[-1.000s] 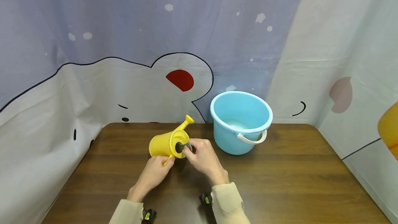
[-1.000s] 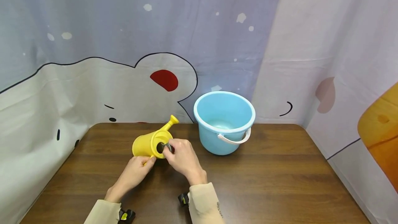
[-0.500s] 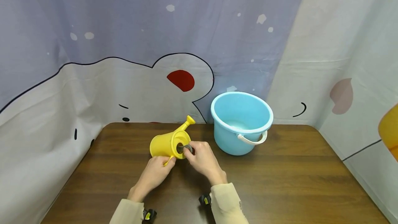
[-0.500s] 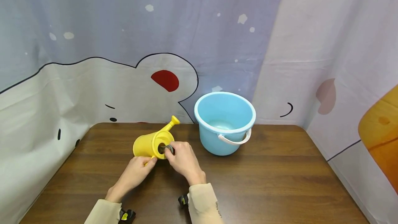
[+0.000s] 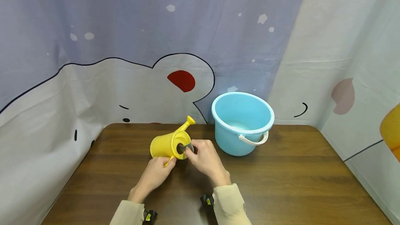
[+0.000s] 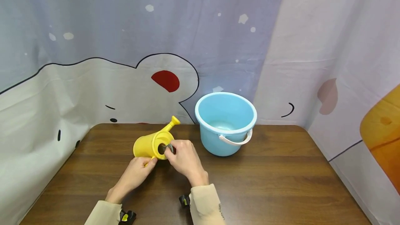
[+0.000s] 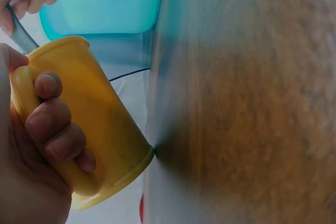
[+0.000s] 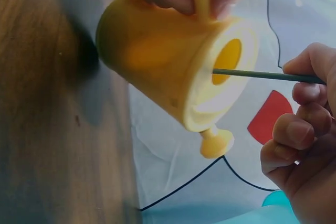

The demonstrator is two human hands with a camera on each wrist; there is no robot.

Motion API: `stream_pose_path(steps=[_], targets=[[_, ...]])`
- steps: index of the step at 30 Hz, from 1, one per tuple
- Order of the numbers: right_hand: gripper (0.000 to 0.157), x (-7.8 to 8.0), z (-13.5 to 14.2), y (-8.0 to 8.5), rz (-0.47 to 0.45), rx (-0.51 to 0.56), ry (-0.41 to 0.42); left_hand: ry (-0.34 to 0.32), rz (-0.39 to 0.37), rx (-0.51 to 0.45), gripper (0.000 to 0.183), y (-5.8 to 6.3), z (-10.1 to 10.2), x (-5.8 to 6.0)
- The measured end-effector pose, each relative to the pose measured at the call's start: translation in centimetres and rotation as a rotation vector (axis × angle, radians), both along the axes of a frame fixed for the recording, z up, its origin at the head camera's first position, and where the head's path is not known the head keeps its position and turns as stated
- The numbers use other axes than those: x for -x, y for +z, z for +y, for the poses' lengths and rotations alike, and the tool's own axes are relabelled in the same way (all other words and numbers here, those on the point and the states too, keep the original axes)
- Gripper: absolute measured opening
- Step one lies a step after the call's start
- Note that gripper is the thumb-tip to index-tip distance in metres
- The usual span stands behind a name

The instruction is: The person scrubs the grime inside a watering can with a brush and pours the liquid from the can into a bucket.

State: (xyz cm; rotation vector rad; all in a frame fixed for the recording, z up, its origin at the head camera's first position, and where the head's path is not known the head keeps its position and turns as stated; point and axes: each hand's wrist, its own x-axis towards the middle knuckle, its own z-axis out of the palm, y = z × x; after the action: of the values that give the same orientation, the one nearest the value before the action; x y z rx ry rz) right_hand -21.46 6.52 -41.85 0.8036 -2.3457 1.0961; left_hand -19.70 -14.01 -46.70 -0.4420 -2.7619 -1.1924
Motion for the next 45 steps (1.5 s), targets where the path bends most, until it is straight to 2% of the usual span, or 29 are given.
stream_pose_path(steps=[6,11,16,20,26,33,45], targets=[[0.033,-0.1,0.2,0.5,0.018,0.013,0.001,0.002,0.004,0.001,0.049,0.0,0.0,0.1],[0.034,0.0,0.3,0.3,-0.003,0.024,-0.007,0.0,0.004,0.014,0.049,0.0,0.0,0.1],[0.034,0.1,0.4,-0.2,-0.087,0.021,-0.021,0.004,-0.028,0.019,0.049,-0.1,0.0,0.1],[0.032,0.4,0.3,-0.8,-0.158,-0.022,-0.039,-0.003,-0.031,0.022,0.049,-0.2,0.1,0.1],[0.03,0.5,-0.1,-1.4,-0.217,-0.044,-0.056,-0.015,-0.031,0.026,0.048,-0.1,0.2,0.2],[0.032,0.5,0.0,-1.4,-0.217,-0.01,-0.061,-0.021,-0.033,0.035,0.049,-0.1,0.2,0.2],[0.033,0.3,0.4,-0.5,-0.178,0.066,-0.048,-0.011,-0.022,0.022,0.048,-0.1,0.1,0.2]])
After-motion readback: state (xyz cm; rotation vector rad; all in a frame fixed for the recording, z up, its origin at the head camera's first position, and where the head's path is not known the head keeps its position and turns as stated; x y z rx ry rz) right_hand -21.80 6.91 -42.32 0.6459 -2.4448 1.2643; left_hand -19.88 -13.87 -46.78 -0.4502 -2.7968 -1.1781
